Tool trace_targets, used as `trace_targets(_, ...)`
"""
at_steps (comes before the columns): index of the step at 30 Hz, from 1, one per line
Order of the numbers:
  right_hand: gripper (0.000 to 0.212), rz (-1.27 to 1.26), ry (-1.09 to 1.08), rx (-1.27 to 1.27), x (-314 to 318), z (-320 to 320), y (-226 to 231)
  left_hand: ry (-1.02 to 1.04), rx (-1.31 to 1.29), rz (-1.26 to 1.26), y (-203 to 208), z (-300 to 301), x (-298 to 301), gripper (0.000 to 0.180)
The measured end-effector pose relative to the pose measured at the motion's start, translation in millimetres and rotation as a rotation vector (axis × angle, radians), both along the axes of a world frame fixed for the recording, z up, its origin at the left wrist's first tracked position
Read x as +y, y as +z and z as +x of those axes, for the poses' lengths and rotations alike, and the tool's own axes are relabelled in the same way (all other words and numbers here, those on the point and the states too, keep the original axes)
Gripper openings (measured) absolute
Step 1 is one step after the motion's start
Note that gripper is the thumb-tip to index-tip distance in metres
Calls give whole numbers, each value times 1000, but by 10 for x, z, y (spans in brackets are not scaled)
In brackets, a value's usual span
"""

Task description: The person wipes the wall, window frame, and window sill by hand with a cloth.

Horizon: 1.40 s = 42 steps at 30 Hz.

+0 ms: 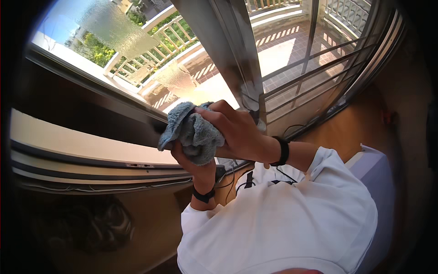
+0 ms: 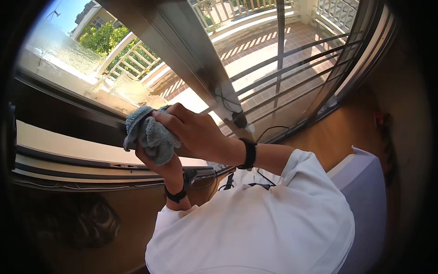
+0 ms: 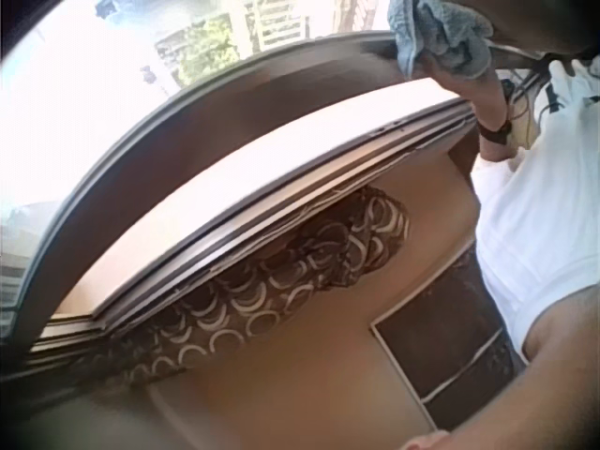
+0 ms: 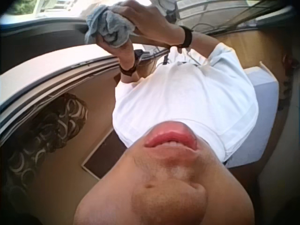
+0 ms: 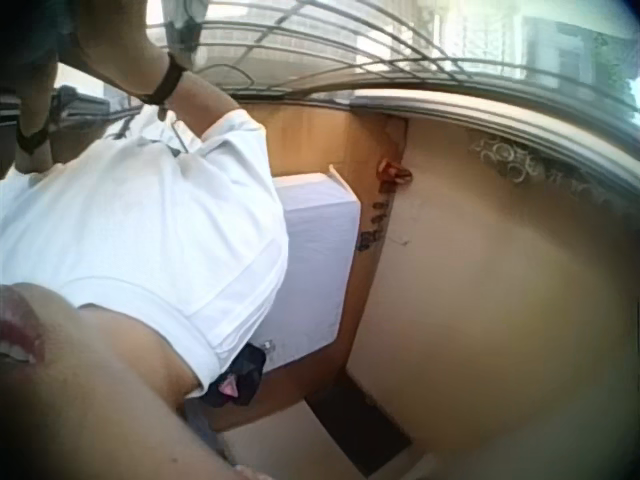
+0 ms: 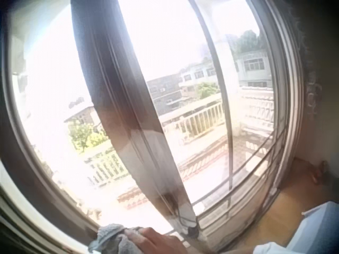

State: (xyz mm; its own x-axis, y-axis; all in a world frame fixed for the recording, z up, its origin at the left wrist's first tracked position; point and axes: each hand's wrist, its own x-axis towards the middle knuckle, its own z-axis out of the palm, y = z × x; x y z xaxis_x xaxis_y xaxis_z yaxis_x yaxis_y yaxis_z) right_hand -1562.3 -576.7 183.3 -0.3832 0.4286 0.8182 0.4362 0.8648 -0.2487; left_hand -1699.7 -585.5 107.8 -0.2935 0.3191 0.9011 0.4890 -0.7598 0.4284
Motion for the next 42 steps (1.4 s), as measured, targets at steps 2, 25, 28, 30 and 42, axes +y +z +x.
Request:
trace_targets(2, 74, -32, 39, 3, -9, 169, -19, 23, -13, 12, -29, 148, 13, 64)
trace_targets(25, 61, -146, -229, 333, 134, 2598, -627, -227, 346, -485, 93, 2540, 138, 58)
trace_targets(28, 52, -198, -207, 340, 110, 2553, -803, -240, 390, -529, 99, 2465, 88, 58)
trace_targets(30, 48, -254, -194, 341, 49, 2458, -909, -261, 437, -595, 72, 2346, 35, 57)
trace_targets(42, 69, -247, 100, 166, -184, 988, -718, -48, 289, -633, 73, 800, -580, 57)
